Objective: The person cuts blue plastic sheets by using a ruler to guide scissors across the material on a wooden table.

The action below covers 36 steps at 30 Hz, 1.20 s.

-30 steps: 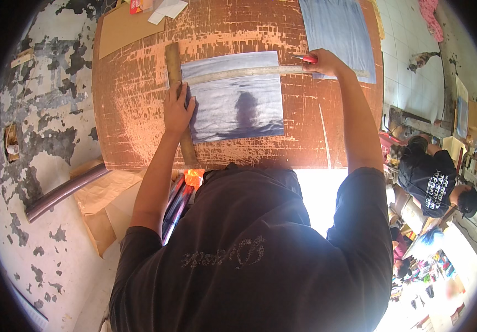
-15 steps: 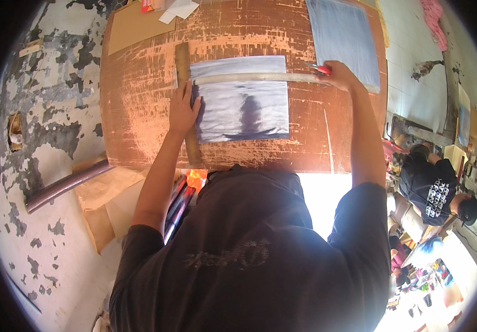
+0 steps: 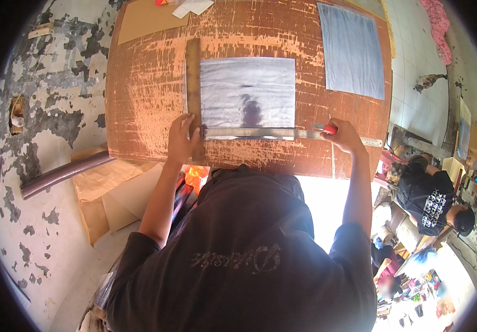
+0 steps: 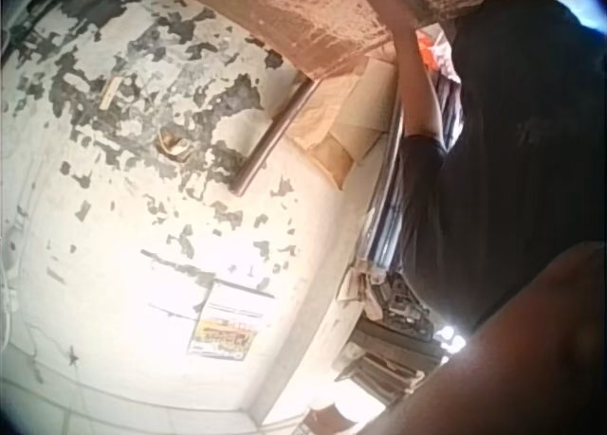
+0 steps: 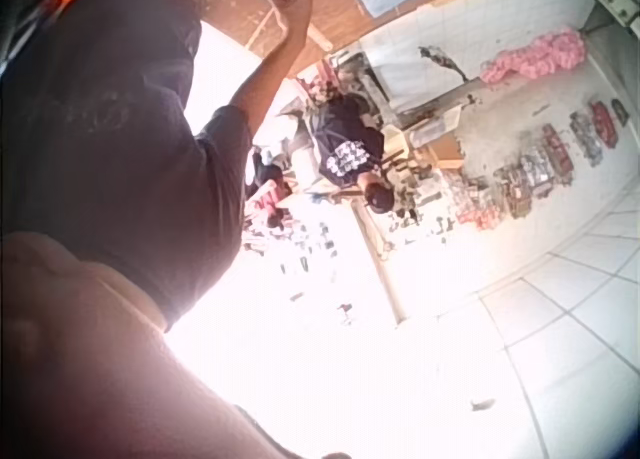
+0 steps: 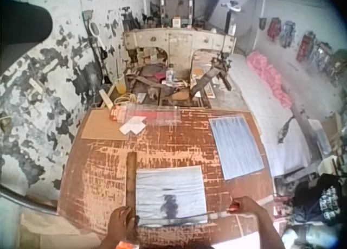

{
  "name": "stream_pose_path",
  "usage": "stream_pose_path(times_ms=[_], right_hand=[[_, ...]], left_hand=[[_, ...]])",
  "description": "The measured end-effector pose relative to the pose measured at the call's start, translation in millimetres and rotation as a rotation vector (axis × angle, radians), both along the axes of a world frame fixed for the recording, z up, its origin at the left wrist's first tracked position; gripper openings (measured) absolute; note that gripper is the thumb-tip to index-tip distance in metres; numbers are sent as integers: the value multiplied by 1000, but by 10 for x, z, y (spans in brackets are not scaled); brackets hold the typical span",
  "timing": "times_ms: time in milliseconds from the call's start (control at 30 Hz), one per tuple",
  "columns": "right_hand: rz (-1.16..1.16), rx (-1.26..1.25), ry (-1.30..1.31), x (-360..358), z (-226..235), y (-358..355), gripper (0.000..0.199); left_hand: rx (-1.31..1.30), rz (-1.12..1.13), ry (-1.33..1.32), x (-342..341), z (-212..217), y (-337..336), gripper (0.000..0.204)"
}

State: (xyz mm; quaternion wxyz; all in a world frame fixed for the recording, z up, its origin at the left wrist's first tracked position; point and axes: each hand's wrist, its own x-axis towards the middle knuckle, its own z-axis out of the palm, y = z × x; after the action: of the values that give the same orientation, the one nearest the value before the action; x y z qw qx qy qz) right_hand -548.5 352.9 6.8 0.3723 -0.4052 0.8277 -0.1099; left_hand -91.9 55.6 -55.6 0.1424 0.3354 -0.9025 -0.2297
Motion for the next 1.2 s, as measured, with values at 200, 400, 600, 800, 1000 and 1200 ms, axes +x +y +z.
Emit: stream_pose_path(times_ms=[200,400,600,800,1000,1200], right_hand=[[-20,-17,14,76,-32,68,36],[7,2,43,82,-31,15,33],[8,13,39,90,-93,27,34],[38,-4,56,58,-247,48,35],[26,17,26,23,-367,51,35],[32,5,-2,-9,-413,52,33]], left_hand=[[-21,-5,-37,125,-49,364,51],[-24,-13,-49,140,-119,411,45],[-44,-40,-63,150,-86,463,41],[-18,-50,-100,171,-83,456,46],[-29,-49,-90,143,-65,457,42],[-21,-51,-104,131,-24,475,41]])
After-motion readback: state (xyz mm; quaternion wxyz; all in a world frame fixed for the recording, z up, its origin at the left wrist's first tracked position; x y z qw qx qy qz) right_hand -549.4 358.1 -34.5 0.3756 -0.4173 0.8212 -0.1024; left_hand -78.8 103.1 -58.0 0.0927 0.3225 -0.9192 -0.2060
